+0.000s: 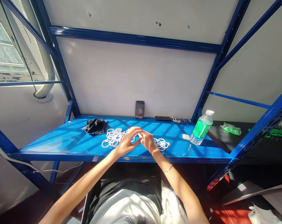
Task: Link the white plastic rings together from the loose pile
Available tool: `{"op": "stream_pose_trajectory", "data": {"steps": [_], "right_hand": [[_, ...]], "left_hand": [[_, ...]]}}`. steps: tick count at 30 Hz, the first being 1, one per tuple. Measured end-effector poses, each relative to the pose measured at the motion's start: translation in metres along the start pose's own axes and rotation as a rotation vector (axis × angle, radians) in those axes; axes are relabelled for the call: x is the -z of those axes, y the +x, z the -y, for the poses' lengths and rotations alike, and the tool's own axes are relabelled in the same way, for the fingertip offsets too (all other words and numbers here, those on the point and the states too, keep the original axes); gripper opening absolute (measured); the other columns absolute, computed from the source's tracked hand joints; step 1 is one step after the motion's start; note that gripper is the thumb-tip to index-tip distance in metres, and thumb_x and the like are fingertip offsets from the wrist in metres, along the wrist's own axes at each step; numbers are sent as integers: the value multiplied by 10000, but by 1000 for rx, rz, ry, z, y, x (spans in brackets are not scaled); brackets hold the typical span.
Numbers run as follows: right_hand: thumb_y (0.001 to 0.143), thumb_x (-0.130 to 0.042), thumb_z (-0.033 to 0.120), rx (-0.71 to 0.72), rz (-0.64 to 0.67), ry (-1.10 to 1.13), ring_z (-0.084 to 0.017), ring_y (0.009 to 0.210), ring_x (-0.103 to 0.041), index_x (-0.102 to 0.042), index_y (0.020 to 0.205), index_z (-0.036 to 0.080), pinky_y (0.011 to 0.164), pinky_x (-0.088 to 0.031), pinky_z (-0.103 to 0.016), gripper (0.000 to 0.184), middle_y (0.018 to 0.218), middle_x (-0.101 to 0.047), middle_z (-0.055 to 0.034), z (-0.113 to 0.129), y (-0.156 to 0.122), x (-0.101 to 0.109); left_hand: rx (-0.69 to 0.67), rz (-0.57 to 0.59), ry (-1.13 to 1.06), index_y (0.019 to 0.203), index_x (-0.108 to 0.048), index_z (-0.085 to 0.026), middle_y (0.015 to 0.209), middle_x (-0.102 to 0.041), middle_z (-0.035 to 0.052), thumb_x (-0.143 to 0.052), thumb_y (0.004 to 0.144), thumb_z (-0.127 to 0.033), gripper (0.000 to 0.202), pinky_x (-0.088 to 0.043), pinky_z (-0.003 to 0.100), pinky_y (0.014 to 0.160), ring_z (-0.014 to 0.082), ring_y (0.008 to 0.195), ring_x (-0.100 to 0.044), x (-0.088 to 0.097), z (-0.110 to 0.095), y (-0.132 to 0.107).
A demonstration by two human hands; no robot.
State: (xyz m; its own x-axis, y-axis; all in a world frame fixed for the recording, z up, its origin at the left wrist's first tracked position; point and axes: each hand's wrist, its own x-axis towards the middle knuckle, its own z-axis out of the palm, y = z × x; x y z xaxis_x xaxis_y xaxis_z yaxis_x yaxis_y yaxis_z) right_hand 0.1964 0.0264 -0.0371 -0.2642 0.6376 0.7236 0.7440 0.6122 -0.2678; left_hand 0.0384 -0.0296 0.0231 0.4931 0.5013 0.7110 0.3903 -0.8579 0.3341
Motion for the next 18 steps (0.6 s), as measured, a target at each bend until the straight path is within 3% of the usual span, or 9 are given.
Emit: {"op": "stream_pose_trajectory", "data": {"steps": [2, 7, 12, 18], "right_hand": [[990, -389, 322, -5, -16, -6, -201, 709, -676, -662, 1028, 198, 576, -462, -275, 302, 804, -722, -61, -1, 1, 0], [974, -454, 298, -17, -33, -4, -188, 746, -698, -667, 1018, 226, 624, -473, -248, 229, 841, -740, -41, -2, 1, -2], [972, -468, 318, -4, -33, 10, -183, 730, -693, -671, 1031, 228, 631, -481, -247, 229, 838, -736, -35, -2, 1, -1], [977, -455, 300, 44, -59, 38, -192, 840, -686, -666, 1008, 228, 688, -500, -265, 225, 937, -730, -43, -1, 2, -1]], "left_hand": [[87, -89, 81, 1360, -419, -249, 1360, -472, 115, -519, 918, -295, 455, -446, 436, 1024, 269, 1284, -446, 5, 28, -3], [128, -2, 71, 1441, -276, -274, 1384, -460, 111, -591, 891, -326, 635, -451, 434, 1022, 267, 1288, -452, -9, 74, -17], [92, -56, -52, 1393, -362, -263, 1280, -547, 114, -553, 917, -343, 519, -538, 393, 880, 243, 1134, -569, -32, 93, -21], [136, -124, -172, 1265, -526, -210, 1141, -607, 115, -542, 913, -424, 412, -577, 304, 655, 183, 861, -635, -39, 97, -21]]}}
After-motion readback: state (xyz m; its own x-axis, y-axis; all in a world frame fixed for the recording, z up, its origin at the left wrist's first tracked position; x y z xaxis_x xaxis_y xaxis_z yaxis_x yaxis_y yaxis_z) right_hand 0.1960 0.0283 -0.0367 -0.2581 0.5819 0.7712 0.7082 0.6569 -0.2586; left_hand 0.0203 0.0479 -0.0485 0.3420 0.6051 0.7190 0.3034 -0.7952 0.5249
